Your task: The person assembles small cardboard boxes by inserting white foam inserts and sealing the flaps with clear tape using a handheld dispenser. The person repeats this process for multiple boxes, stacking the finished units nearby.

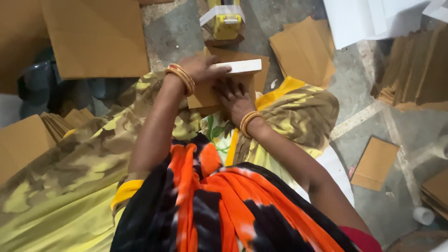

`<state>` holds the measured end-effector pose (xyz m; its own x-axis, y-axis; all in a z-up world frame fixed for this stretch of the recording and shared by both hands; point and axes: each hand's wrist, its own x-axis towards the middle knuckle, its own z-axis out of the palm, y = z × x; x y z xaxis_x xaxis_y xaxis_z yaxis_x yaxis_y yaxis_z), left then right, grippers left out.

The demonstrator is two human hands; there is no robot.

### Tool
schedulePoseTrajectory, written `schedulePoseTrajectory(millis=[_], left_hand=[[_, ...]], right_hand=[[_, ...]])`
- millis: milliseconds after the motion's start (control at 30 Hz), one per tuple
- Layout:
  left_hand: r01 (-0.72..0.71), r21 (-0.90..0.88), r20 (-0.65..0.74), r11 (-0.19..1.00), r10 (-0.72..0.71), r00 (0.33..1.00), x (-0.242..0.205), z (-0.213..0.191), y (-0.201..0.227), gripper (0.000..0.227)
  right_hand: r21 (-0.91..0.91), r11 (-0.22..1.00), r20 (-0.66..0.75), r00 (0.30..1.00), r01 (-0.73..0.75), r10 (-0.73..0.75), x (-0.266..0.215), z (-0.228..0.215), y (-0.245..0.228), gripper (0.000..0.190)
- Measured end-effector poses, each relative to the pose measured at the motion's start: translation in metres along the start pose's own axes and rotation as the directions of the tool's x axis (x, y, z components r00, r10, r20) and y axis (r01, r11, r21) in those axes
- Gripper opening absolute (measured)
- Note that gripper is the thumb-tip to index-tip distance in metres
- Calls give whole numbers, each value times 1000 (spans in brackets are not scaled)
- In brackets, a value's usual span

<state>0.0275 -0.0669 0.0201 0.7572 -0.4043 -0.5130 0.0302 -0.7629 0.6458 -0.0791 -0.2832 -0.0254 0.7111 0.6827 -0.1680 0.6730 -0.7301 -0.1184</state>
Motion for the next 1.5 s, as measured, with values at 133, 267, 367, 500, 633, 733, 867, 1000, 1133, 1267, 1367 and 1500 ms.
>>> schedulePoseTrajectory(millis=[133, 267, 367, 500, 633, 733, 867, 1000, 1133, 1267, 1367, 1500], left_hand=[[-115, 281, -108, 953, 151, 983, 4, 17, -5, 64], [-28, 445, -380, 895, 217, 899, 0, 44, -3, 53], [-16, 439, -512, 898, 265, 817, -12, 52, -6, 54], [-33, 445, -494, 895, 276, 825, -13, 50, -4, 56], [-37, 450, -508, 892, 290, 811, -13, 49, -1, 58], [-10, 484, -518, 875, 296, 802, -12, 51, 2, 57], [6, 484, -525, 875, 285, 802, -13, 45, 7, 56], [-83, 415, -534, 906, 317, 784, -27, 42, 9, 65], [-81, 286, -681, 955, 262, 683, -52, 39, -7, 98], [-270, -193, -739, 943, 42, 673, -51, 50, -20, 108], [-374, -213, -784, 903, 71, 616, -41, 62, -21, 104], [-239, -213, -711, 947, 17, 703, -39, 60, -26, 88]], right_hand=[[61, 998, 37, 999, -21, 19, 1, -3, 3, 88], [187, 982, -69, 996, -38, 52, -5, -22, 6, 70], [687, 675, -61, 905, -268, 421, -23, -34, 16, 31], [887, 427, -209, 671, -175, 711, -27, -38, 45, 34], [851, 525, -334, 791, 19, 512, -2, -36, 79, 85], [923, 377, -242, 872, 72, 426, 18, -21, 84, 80], [941, 312, -40, 868, -134, 495, 26, -3, 87, 65], [964, 262, -167, 871, 46, 462, 18, 8, 90, 63], [923, 377, -130, 856, -80, 501, 15, 6, 88, 60], [970, 239, -74, 872, -51, 485, 16, 0, 87, 61], [927, 376, -180, 875, -2, 449, 17, -3, 90, 66], [915, 401, -144, 891, -47, 431, 21, -3, 92, 83]])
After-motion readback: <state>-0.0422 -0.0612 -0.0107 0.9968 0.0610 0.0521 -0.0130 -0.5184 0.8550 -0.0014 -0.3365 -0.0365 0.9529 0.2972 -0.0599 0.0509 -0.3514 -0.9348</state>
